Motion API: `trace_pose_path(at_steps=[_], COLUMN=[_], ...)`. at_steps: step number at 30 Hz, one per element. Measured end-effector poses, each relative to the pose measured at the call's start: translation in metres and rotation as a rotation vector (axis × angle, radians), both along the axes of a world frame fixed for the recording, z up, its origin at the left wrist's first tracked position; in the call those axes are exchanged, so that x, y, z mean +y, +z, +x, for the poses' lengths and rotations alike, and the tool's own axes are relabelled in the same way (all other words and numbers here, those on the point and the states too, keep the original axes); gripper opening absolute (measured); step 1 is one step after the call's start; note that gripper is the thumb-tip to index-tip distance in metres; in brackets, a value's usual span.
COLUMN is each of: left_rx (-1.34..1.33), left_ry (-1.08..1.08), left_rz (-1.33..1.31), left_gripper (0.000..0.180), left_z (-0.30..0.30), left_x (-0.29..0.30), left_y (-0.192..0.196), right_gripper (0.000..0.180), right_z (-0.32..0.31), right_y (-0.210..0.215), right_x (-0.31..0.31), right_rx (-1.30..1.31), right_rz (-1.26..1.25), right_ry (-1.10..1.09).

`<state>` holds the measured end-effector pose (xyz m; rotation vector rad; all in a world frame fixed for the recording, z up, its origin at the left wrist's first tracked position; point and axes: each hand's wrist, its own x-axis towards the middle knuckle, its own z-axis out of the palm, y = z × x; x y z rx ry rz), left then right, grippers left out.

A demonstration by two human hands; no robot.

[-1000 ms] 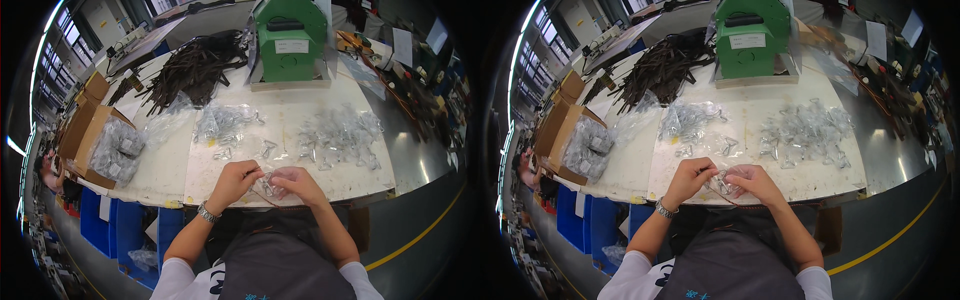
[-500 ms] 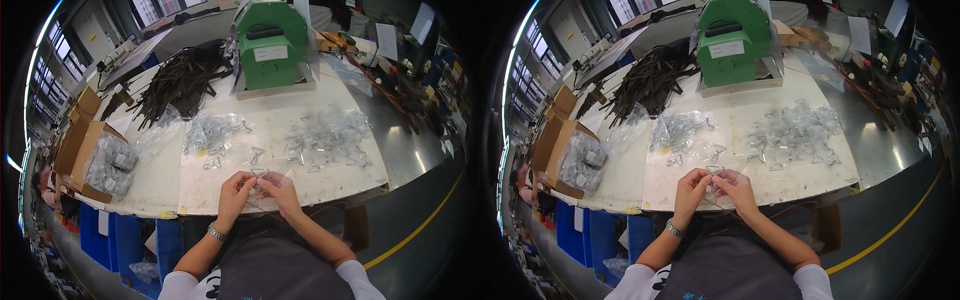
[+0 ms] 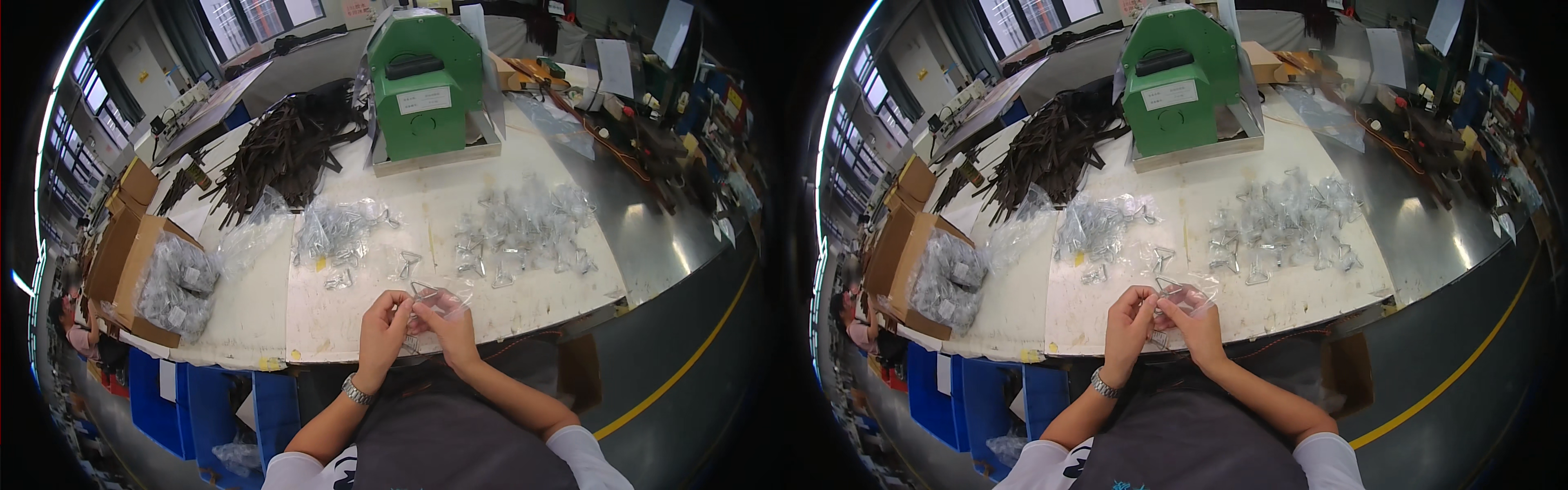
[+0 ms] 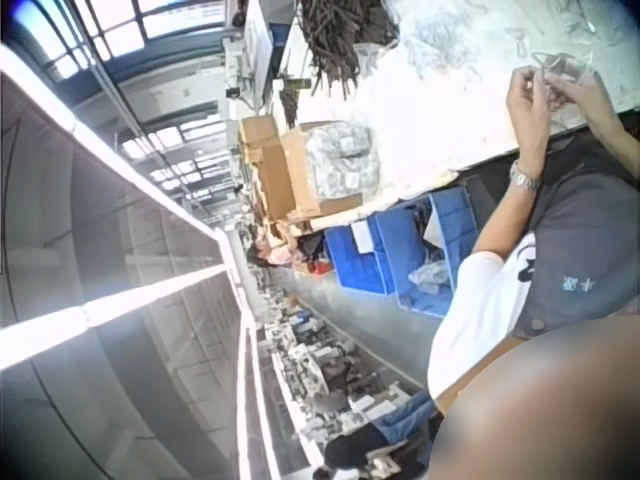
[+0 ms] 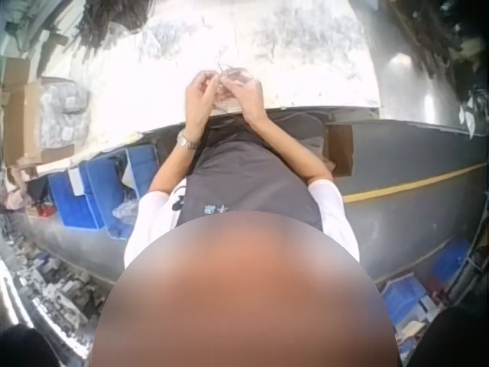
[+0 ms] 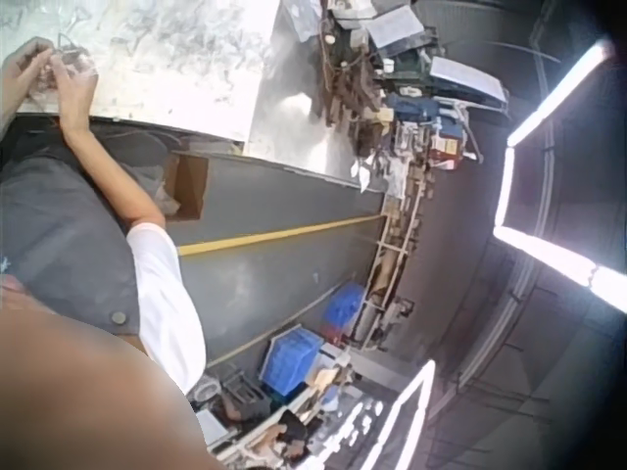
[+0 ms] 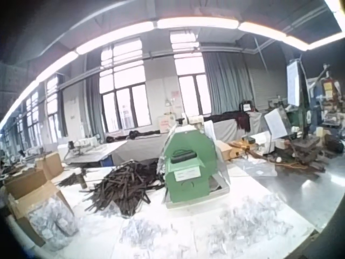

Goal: Inspecting and organizing metal buckles in small plastic bags at a workbench.

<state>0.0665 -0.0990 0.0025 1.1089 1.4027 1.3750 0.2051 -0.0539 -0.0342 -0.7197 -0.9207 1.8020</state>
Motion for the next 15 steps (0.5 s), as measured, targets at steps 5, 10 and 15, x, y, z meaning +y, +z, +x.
trace_pose_path(at_steps=[5,10,15], left_rx=[-0.093,0.053,0.656], left_ry=[0.122,0.228,-0.130], left_rz=[0.064,0.034,0.386], left_gripper=[0.011,0.012,0.012], left_z=[0.011,-0.020,-0.030], left_x=[-0.011,-0.018,-0.002], left_y=[-0.006,-0.005,0.010], right_gripper=[0.028,0.053,0.041], right_z=[0.001,0.044,0.066], right_y=[-0.004,0.020,0.049], right_x=[-0.003,0.031,0.040], right_rx=[0.015,0.136,-0.270], right_rz=[-0.015,-0.084,0.081], right_ry=[0.051,0.654,0.599])
